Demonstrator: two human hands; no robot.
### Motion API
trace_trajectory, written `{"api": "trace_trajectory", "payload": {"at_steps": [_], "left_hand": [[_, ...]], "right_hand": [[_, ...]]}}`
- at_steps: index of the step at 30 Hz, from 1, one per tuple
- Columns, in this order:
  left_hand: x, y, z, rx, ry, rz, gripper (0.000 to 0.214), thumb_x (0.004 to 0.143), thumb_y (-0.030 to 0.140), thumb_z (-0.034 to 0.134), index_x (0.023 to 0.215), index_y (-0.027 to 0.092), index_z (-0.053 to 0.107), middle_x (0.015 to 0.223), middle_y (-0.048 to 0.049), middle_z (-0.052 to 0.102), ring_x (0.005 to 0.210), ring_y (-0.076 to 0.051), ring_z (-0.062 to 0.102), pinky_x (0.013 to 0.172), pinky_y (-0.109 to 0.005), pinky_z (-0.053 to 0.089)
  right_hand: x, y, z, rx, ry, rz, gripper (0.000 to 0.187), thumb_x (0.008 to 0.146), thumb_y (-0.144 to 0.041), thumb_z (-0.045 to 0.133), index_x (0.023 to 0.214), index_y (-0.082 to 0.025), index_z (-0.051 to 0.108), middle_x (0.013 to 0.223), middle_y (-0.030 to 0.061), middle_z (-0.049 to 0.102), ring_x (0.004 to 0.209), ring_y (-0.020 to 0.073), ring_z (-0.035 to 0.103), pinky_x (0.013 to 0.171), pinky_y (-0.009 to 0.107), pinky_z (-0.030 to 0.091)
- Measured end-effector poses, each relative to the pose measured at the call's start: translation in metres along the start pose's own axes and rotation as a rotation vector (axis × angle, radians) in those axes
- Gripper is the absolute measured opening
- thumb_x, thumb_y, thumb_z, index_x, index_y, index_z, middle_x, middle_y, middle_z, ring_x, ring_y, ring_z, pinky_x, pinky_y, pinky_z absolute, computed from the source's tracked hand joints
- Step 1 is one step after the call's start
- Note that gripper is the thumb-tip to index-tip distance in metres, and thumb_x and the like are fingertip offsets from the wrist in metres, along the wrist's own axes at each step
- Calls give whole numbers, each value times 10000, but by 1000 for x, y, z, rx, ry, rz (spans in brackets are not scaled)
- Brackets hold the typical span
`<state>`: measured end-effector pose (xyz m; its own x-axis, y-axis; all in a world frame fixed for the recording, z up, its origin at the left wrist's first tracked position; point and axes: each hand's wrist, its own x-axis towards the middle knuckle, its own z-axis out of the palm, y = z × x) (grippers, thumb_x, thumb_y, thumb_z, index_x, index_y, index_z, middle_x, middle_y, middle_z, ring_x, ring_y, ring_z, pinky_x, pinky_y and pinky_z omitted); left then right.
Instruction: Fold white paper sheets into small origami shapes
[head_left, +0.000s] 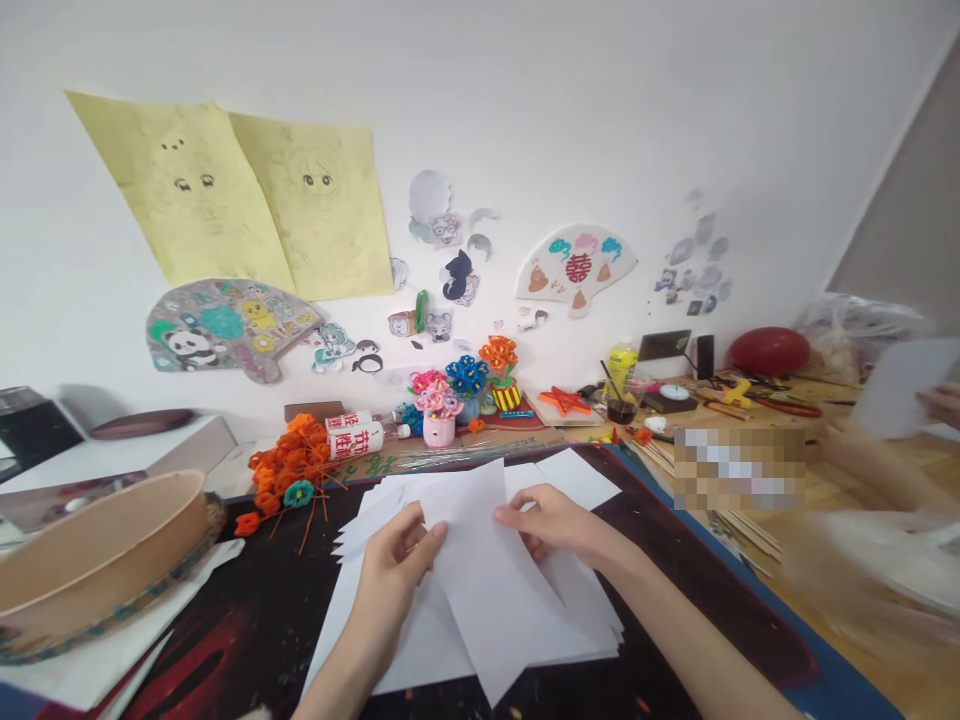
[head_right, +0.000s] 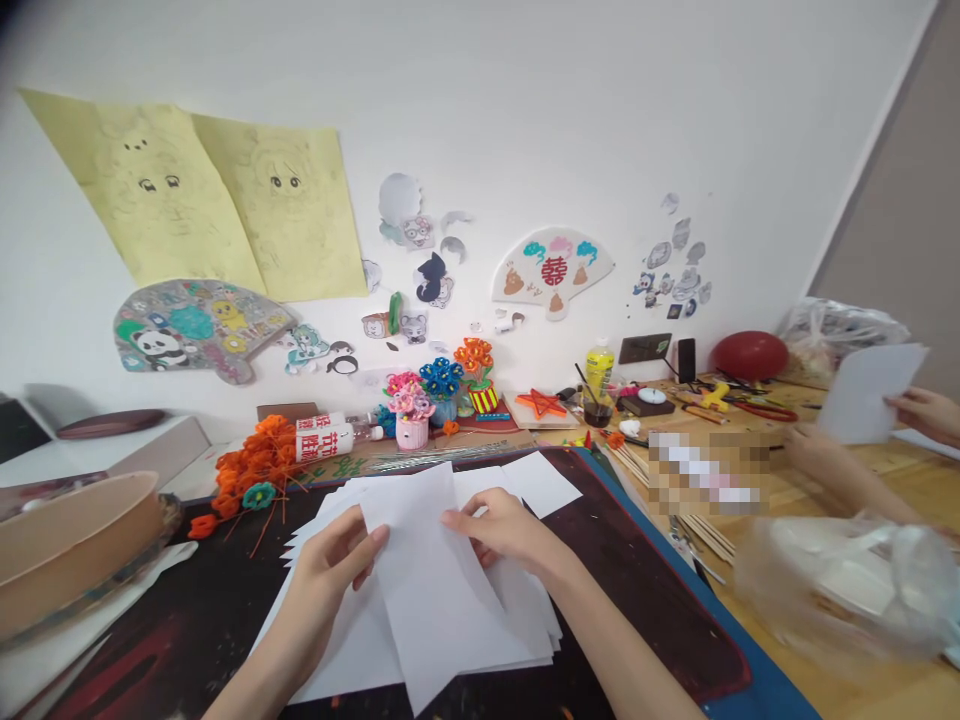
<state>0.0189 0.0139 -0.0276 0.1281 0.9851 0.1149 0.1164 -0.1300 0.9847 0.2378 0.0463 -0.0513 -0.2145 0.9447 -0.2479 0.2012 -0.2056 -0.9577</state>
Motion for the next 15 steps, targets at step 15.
{"api": "trace_trajectory", "payload": {"at_steps": [15], "left_hand": [[-1, -5, 2, -51, -205, -30, 642, 741, 405, 671, 1327, 214, 489, 715, 14, 574, 489, -83, 387, 441, -192, 304]], "right_hand": [[-15, -25, 4, 200, -83, -446, 423, 810, -527, 635, 1030, -168, 674, 896, 63, 697, 778, 196, 625, 671, 290, 470]]}}
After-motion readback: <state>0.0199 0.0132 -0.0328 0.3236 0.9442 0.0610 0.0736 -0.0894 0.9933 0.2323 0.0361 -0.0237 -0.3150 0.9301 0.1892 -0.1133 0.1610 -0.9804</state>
